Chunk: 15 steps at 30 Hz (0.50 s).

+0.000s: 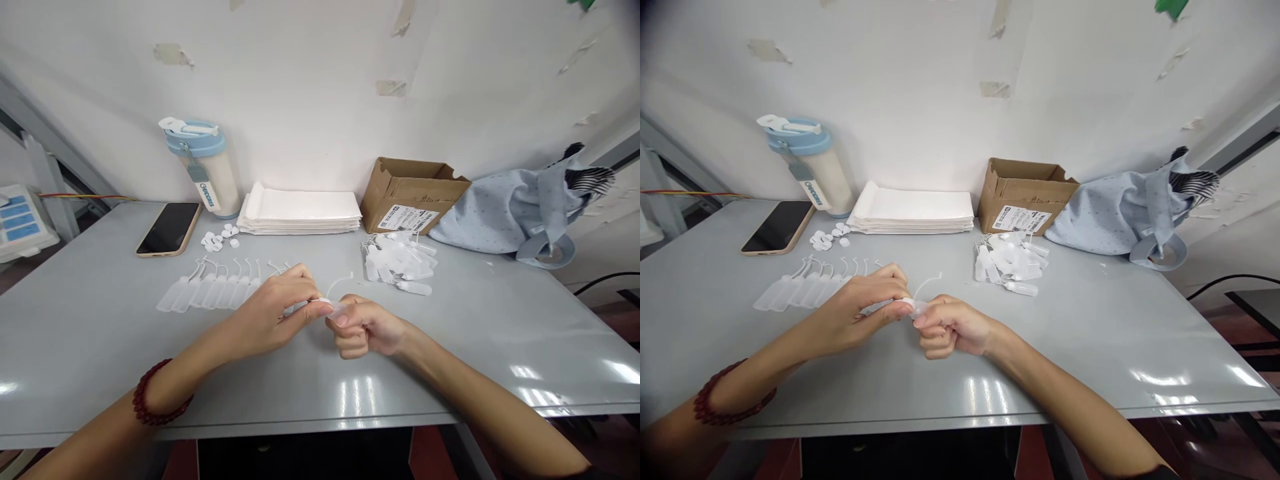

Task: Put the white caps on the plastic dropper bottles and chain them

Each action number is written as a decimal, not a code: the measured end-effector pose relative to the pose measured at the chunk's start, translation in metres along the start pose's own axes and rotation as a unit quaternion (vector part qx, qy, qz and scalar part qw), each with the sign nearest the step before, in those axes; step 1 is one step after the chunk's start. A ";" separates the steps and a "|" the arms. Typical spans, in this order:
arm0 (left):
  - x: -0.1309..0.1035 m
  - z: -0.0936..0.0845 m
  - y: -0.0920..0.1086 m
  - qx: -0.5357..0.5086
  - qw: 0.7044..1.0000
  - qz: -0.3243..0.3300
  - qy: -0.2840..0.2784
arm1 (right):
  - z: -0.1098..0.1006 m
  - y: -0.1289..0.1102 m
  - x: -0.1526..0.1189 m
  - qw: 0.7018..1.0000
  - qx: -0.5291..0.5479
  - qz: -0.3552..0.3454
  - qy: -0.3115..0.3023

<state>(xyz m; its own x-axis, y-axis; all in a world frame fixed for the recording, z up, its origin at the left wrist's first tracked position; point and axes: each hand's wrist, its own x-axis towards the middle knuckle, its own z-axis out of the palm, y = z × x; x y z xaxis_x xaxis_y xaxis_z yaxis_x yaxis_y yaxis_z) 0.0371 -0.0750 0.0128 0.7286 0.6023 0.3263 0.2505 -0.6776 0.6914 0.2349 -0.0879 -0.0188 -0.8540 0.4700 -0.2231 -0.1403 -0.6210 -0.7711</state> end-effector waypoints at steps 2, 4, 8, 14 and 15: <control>0.000 0.000 -0.001 0.002 1.000 -0.006 0.000 | 0.000 0.000 0.001 1.000 -0.008 -0.006 0.007; 0.000 0.001 -0.003 0.004 1.000 -0.014 0.006 | 0.001 -0.004 -0.001 0.998 -0.059 -0.012 0.032; 0.002 -0.004 -0.013 0.023 0.993 -0.097 0.064 | -0.006 -0.026 -0.021 0.942 -0.274 -0.071 0.182; 0.003 -0.025 -0.031 0.097 0.951 -0.217 0.196 | -0.054 -0.061 -0.076 0.476 -0.615 -0.115 0.618; 0.003 -0.028 -0.034 0.109 0.948 -0.218 0.206 | -0.063 -0.064 -0.084 0.441 -0.639 -0.068 0.626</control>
<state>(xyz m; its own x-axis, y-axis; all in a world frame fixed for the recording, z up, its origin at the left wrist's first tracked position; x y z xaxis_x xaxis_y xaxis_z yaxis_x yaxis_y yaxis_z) 0.0133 -0.0387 0.0085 0.2253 0.9285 0.2950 0.6288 -0.3699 0.6840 0.3469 -0.0483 0.0118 0.1781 0.9231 0.3409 0.9334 -0.0488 -0.3555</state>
